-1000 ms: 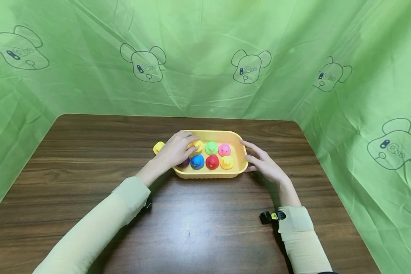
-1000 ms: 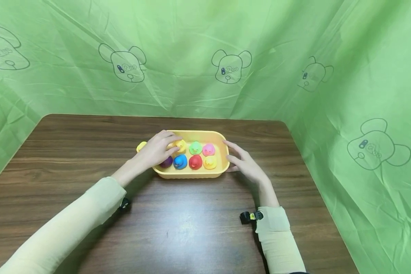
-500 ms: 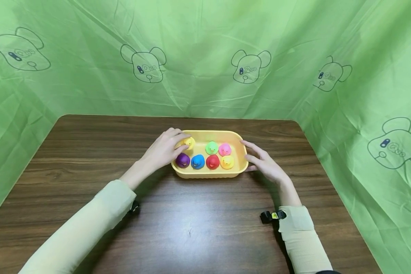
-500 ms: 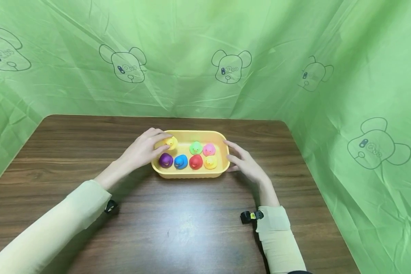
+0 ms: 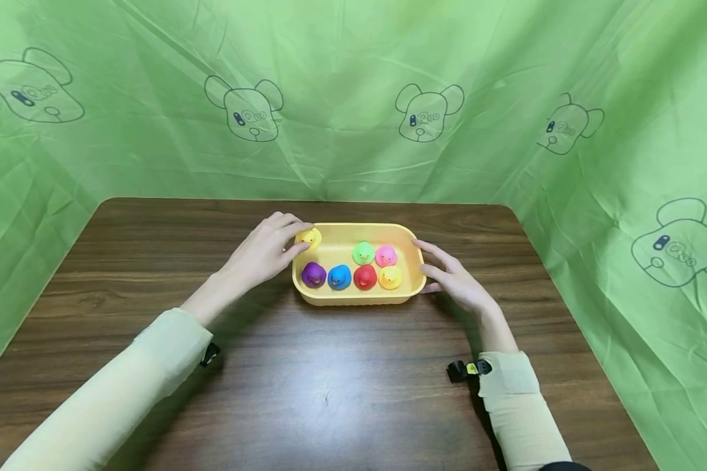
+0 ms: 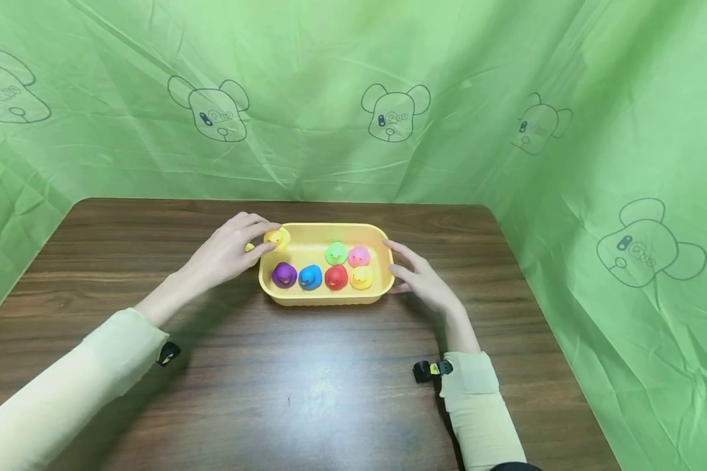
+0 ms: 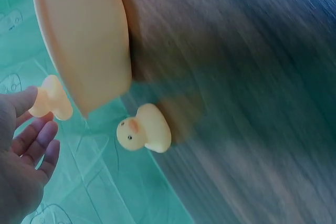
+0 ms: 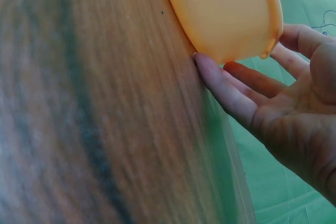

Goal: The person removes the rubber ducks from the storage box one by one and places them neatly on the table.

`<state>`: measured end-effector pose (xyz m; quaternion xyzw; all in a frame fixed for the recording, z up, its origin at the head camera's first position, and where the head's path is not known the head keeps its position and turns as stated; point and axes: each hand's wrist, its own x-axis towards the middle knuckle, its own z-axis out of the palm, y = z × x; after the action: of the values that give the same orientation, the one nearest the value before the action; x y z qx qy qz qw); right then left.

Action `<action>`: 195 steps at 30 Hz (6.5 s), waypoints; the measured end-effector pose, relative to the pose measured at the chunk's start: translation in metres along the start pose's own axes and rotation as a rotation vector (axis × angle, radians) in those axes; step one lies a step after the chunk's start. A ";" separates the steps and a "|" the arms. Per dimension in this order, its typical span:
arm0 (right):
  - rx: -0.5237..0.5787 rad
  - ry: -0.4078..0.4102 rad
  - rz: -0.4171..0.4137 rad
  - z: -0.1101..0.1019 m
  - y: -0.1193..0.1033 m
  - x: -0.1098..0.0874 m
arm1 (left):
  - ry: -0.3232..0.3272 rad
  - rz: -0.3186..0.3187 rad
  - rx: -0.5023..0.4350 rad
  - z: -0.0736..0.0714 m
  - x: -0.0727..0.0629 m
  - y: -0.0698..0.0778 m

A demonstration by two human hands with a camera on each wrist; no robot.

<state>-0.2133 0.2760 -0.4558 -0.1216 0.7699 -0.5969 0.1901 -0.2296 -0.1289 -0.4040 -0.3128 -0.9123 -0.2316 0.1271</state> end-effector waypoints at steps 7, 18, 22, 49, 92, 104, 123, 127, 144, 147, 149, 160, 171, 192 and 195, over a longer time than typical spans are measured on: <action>0.009 -0.004 -0.006 -0.001 0.001 0.001 | 0.006 -0.033 0.019 -0.013 -0.008 -0.009; 0.007 -0.007 -0.008 -0.001 0.001 0.000 | 0.017 -0.074 0.046 -0.026 -0.024 -0.029; 0.002 -0.012 -0.008 -0.002 0.001 0.000 | 0.018 -0.070 0.053 -0.028 -0.032 -0.038; -0.006 0.006 0.009 -0.001 -0.002 0.000 | -0.030 -0.116 0.076 -0.021 -0.068 -0.081; -0.005 0.022 0.017 0.000 0.000 0.001 | -0.045 -0.094 0.061 -0.012 -0.072 -0.085; -0.017 0.021 0.020 0.000 -0.002 0.001 | 0.004 -0.161 0.027 -0.011 -0.052 -0.062; 0.005 0.018 0.008 0.001 -0.002 0.000 | 0.057 -0.030 -0.075 0.021 0.009 -0.014; 0.010 0.021 0.010 0.001 -0.001 0.001 | 0.034 -0.023 -0.103 0.030 0.021 -0.004; 0.015 0.013 0.002 0.000 0.002 0.001 | -0.027 0.026 -0.148 0.069 0.057 0.025; 0.010 0.014 0.012 0.000 0.002 0.001 | -0.046 0.032 -0.161 0.074 0.060 0.027; 0.008 0.014 0.015 0.000 0.002 0.001 | -0.058 0.029 -0.167 0.077 0.062 0.028; 0.002 0.019 0.018 0.000 0.001 0.000 | -0.129 -0.005 -0.163 0.090 0.069 0.031; 0.003 0.019 0.020 0.001 0.001 0.000 | -0.154 -0.018 -0.159 0.096 0.070 0.033; 0.014 0.024 0.014 0.000 0.001 0.001 | -0.194 -0.008 -0.133 0.103 0.069 0.029; 0.013 0.024 0.016 0.000 0.002 0.001 | -0.202 -0.008 -0.128 0.103 0.069 0.029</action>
<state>-0.2147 0.2762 -0.4575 -0.1070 0.7692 -0.6018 0.1862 -0.2741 -0.0217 -0.4565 -0.3386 -0.9050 -0.2571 0.0133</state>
